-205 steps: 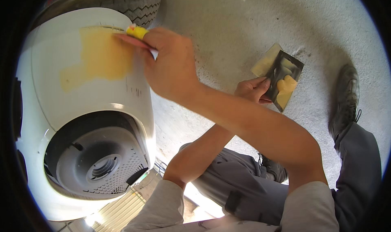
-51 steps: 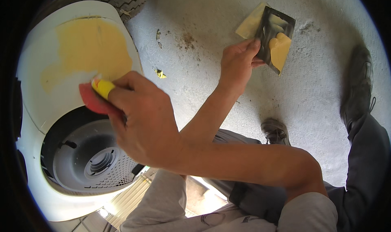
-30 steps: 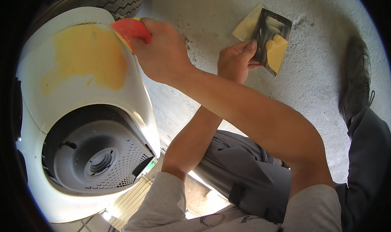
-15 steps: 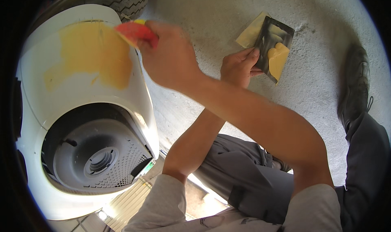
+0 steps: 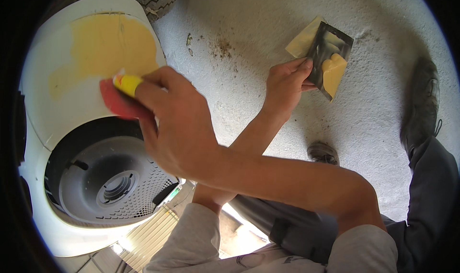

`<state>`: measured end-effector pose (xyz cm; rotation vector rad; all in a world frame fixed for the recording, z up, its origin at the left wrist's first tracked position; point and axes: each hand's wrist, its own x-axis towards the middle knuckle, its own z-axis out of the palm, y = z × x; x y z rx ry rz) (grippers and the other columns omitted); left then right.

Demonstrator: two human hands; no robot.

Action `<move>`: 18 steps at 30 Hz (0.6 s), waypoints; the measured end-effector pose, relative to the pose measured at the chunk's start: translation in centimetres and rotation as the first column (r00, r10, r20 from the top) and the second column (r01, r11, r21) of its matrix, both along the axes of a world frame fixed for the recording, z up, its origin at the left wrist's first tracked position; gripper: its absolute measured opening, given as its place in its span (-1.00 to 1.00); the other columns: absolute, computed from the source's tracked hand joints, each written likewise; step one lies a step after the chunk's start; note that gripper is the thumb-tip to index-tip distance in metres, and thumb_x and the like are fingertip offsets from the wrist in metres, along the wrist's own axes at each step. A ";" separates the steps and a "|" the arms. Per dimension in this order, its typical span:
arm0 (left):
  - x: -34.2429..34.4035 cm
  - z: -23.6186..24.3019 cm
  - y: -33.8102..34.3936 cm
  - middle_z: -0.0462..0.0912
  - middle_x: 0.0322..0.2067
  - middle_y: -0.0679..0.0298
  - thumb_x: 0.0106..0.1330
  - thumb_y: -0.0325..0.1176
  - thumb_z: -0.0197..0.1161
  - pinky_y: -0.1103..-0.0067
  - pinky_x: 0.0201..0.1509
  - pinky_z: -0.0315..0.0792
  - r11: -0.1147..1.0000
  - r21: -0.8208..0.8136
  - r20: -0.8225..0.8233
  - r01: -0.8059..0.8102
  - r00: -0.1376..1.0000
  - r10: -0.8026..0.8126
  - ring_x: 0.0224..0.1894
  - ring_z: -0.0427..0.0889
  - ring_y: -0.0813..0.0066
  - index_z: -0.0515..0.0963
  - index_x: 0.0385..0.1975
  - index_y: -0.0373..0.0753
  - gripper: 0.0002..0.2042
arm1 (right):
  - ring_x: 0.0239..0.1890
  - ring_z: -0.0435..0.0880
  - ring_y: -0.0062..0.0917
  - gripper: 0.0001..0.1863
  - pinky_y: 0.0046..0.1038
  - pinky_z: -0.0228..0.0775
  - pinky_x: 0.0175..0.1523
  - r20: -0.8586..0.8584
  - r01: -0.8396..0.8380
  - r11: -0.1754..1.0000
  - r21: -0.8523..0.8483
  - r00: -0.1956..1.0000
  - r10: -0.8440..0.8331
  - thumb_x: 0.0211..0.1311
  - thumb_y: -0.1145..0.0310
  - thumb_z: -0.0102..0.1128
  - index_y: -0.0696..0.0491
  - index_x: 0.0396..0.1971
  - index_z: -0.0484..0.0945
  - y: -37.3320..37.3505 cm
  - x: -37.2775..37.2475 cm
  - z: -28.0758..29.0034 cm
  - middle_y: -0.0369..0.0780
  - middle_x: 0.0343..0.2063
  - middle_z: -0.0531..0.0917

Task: The person squeezes yellow body filler onto a metal mixing card, then uses a red spreader to apply the filler to the front fender and bumper of a white vehicle. The person repeatedly scoops filler from the card and smooths it over the surface.

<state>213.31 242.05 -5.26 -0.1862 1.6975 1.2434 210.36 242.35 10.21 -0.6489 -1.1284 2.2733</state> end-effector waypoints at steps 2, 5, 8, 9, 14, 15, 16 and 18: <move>0.1 0.0 0.3 0.75 -0.27 0.18 0.54 -0.34 0.14 0.54 -0.17 0.69 0.998 0.007 -0.004 -0.062 0.998 0.062 -0.30 0.74 0.53 0.65 -0.01 -0.48 -0.70 | -0.31 0.68 -0.13 -0.61 -0.21 0.53 -0.20 -0.050 0.017 0.999 0.034 0.999 -0.015 0.03 0.68 0.31 0.05 -0.09 0.69 -0.6 0.9 0.5 -0.12 -0.20 0.65; 0.0 -0.2 0.7 0.74 -0.35 0.21 0.52 -0.36 0.16 0.57 -0.26 0.69 0.998 -0.016 -0.026 -0.059 0.998 0.059 -0.37 0.72 0.57 0.68 -0.09 -0.49 -0.72 | -0.39 0.69 -0.37 -0.56 -0.44 0.48 -0.35 -0.123 -0.132 0.984 0.123 0.981 0.147 0.05 0.64 0.41 0.08 -0.01 0.71 -0.1 1.7 -1.5 -0.14 -0.25 0.67; -0.2 -0.6 0.8 0.75 -0.22 0.14 0.54 -0.32 0.14 0.53 -0.13 0.69 0.999 -0.032 -0.008 0.032 0.999 -0.032 -0.27 0.76 0.46 0.61 0.06 -0.50 -0.67 | -0.36 0.67 -0.46 -0.69 -0.38 0.48 -0.32 0.120 -0.243 0.970 -0.018 0.963 0.243 0.24 0.52 0.32 0.13 -0.01 0.66 1.3 0.5 -4.9 -0.15 -0.36 0.68; -0.2 -0.8 0.8 0.75 -0.16 0.10 0.56 -0.30 0.13 0.50 -0.06 0.70 0.997 -0.031 0.015 0.068 0.998 -0.068 -0.22 0.78 0.41 0.57 0.14 -0.50 -0.63 | -0.37 0.68 -0.34 -0.78 -0.33 0.49 -0.29 0.174 -0.218 0.975 -0.039 0.960 0.221 0.24 0.47 0.29 0.13 -0.12 0.64 1.8 -0.3 -6.3 -0.10 -0.39 0.68; 0.3 -1.7 1.0 0.75 -0.19 0.05 0.54 -0.31 0.16 0.45 -0.06 0.72 0.997 -0.081 0.016 0.019 1.000 -0.018 -0.24 0.79 0.35 0.57 0.13 -0.54 -0.62 | -0.40 0.67 -0.33 -0.82 -0.31 0.50 -0.25 0.173 -0.216 0.953 -0.211 0.952 0.254 0.26 0.38 0.25 0.13 -0.20 0.65 2.2 -4.0 -9.3 -0.10 -0.42 0.71; 0.4 -1.7 1.1 0.75 -0.20 0.05 0.54 -0.31 0.16 0.44 -0.06 0.73 0.997 -0.077 0.024 0.004 1.000 -0.002 -0.25 0.79 0.34 0.57 0.12 -0.54 -0.62 | -0.41 0.67 -0.36 -0.82 -0.32 0.50 -0.25 0.128 -0.197 0.951 -0.236 0.964 0.232 0.26 0.38 0.25 0.13 -0.21 0.66 2.2 -4.6 -9.4 -0.12 -0.43 0.71; 0.4 -1.7 1.1 0.75 -0.19 0.05 0.54 -0.32 0.16 0.45 -0.07 0.73 0.996 -0.090 0.016 0.018 1.000 -0.017 -0.25 0.79 0.35 0.57 0.13 -0.54 -0.63 | -0.42 0.66 -0.40 -0.82 -0.33 0.50 -0.24 0.083 -0.183 0.948 -0.259 0.974 0.211 0.25 0.38 0.25 0.13 -0.21 0.66 2.1 -5.1 -9.4 -0.13 -0.43 0.71; 0.3 -1.7 1.1 0.75 -0.19 0.05 0.54 -0.32 0.16 0.45 -0.07 0.73 0.996 -0.093 0.023 0.008 1.000 -0.006 -0.26 0.79 0.35 0.57 0.13 -0.53 -0.63 | -0.36 0.65 -0.51 -0.72 -0.40 0.51 -0.19 0.084 -0.247 0.932 -0.264 0.957 0.278 0.26 0.33 0.31 0.10 -0.07 0.68 2.2 -5.8 -9.1 -0.18 -0.36 0.74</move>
